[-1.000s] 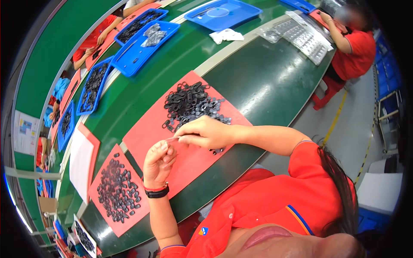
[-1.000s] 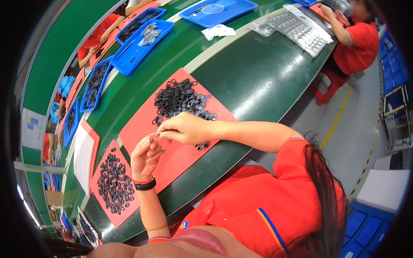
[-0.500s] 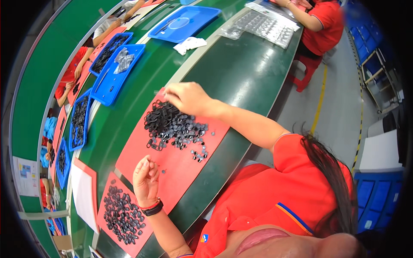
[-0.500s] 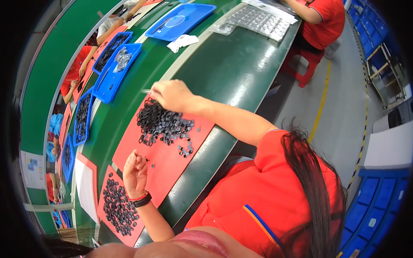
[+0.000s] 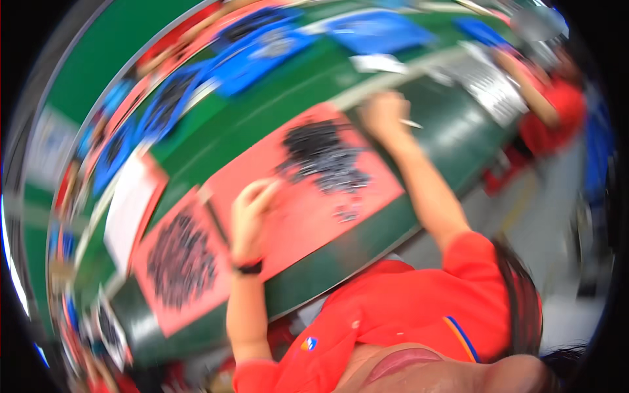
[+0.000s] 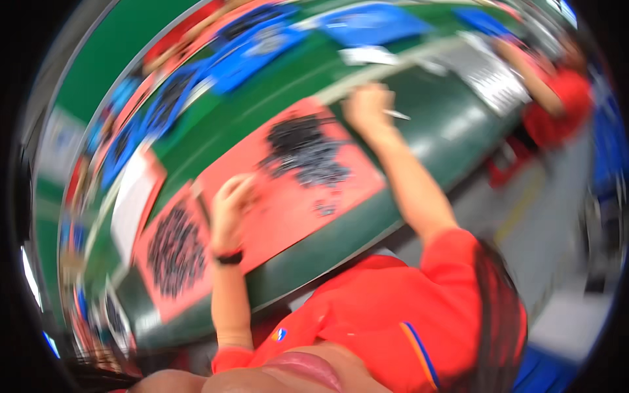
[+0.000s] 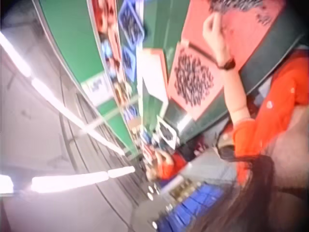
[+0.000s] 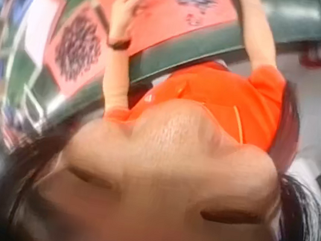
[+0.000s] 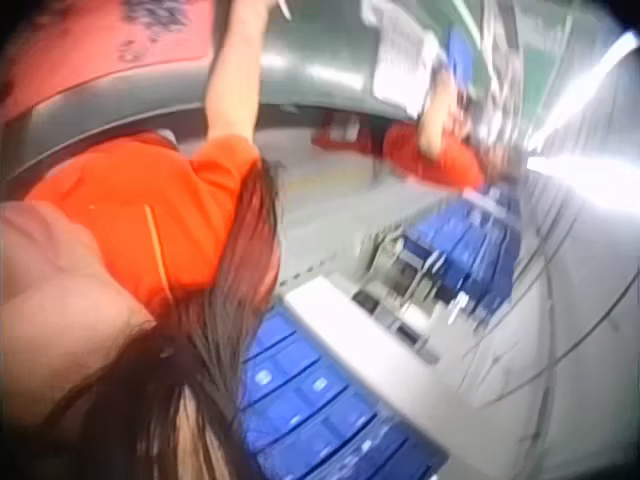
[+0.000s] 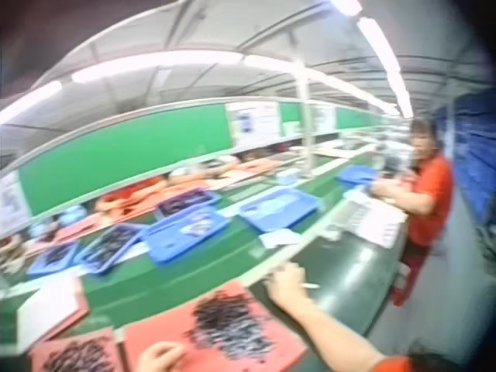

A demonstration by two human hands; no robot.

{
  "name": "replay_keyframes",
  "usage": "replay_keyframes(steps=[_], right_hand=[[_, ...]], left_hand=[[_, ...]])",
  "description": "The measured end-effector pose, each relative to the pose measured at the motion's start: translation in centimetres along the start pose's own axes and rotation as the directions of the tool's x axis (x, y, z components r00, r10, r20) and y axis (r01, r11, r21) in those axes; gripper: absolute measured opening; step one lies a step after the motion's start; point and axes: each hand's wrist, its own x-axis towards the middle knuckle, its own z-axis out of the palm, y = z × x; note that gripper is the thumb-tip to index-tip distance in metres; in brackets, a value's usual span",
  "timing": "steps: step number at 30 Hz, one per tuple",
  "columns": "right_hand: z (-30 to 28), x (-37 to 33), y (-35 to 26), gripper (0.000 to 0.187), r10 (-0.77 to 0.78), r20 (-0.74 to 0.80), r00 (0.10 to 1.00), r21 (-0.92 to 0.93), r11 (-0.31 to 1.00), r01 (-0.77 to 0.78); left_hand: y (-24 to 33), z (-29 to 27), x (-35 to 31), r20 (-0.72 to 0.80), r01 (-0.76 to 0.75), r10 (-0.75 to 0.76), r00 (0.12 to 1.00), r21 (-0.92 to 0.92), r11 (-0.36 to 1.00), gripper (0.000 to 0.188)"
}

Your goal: The person assembles small black plastic components by inserting pins and small pieces into them by hand and using tweezers.

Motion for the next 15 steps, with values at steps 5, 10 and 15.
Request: replay_keyframes(steps=[5,10,15], right_hand=[[-5.8,-4.8,-6.8,0.015,-0.251,-0.063,0.966,0.873,0.455,0.175],[-6.9,-9.8,-10.1,0.007,-0.510,0.095,0.855,0.943,0.321,0.087],[-5.4,-9.5,-9.1,0.005,-0.490,0.193,0.850,0.971,0.223,-0.093]], left_hand=[[0.2,1.5,-0.7,-0.065,-0.044,0.043,0.997,-0.020,0.999,0.021],[-1.0,2.4,-1.9,-0.029,-0.115,0.112,0.993,-0.281,0.953,0.020],[-2.4,2.8,-0.8,-0.023,-0.038,0.031,0.999,-0.391,0.920,0.010]])
